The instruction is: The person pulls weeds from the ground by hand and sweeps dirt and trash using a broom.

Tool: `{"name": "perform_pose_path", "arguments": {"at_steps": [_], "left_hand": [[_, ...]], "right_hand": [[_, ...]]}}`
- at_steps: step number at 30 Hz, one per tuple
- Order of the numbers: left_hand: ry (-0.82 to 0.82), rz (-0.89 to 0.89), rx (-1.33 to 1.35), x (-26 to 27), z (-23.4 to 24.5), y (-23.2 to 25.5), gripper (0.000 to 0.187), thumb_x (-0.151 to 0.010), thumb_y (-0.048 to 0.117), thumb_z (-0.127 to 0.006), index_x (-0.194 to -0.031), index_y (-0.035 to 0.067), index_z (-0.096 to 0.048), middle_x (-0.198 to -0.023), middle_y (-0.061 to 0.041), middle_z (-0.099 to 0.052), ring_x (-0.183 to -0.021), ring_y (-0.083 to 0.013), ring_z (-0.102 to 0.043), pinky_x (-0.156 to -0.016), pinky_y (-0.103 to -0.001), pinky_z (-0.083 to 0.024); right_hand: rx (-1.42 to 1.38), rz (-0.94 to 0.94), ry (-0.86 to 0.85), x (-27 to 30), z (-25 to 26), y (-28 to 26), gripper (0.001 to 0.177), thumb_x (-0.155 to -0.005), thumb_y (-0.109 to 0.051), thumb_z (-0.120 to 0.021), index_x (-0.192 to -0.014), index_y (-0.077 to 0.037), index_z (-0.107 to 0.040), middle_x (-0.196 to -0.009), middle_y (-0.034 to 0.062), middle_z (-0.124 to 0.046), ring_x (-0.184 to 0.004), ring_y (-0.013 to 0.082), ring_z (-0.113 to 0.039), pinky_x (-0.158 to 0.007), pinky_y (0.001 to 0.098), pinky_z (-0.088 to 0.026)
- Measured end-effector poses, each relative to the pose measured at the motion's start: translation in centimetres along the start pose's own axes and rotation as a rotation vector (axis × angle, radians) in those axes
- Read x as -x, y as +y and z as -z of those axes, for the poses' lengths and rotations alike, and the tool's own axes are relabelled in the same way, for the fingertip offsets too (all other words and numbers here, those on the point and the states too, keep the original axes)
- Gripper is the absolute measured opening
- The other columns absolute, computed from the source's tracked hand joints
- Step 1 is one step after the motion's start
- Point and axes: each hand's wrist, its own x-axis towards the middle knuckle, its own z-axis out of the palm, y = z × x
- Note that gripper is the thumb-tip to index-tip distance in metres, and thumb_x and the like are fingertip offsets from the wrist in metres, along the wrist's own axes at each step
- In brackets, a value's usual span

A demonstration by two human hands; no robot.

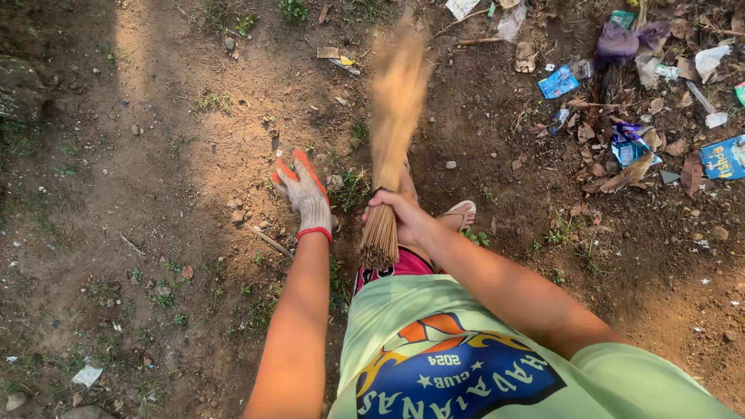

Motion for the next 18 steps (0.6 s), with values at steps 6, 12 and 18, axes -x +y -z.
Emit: {"name": "perform_pose_path", "arguments": {"at_steps": [6, 12, 18], "left_hand": [[0.019, -0.023, 0.181, -7.8, -2.1, 2.8, 0.072, -0.101, 0.056, -0.055, -0.158, 0.022, -0.029, -0.164, -0.005, -0.02, -0.137, -0.0341, -0.048, -0.102, -0.049, -0.048], [0.023, -0.304, 0.13, -14.0, -0.8, 4.3, 0.064, -0.101, 0.05, -0.054, -0.156, 0.023, -0.034, -0.164, -0.01, -0.025, -0.138, -0.0342, -0.052, -0.103, -0.048, -0.05], [-0.029, -0.095, 0.012, -15.9, 1.6, 8.7, 0.065, -0.102, 0.052, -0.051, -0.159, 0.027, -0.031, -0.167, -0.01, -0.013, -0.138, -0.0378, -0.047, -0.101, -0.051, -0.046]], "right_hand": [[0.237, -0.284, -0.149, -8.5, -2.5, -6.5, 0.019, -0.082, -0.018, -0.069, -0.088, -0.001, -0.062, -0.081, 0.0148, -0.069, -0.073, 0.029, -0.068, -0.069, 0.0432, -0.059], [-0.041, 0.278, -0.103, -9.4, -1.1, -12.2, 0.017, -0.09, -0.012, -0.066, -0.1, -0.002, -0.056, -0.09, 0.0107, -0.062, -0.078, 0.0239, -0.065, -0.076, 0.039, -0.058], [-0.126, 0.14, 0.196, -8.8, -10.9, -4.0, 0.01, -0.081, -0.009, -0.066, -0.09, -0.007, -0.061, -0.086, 0.0119, -0.065, -0.083, 0.0285, -0.069, -0.08, 0.0471, -0.061]]}}
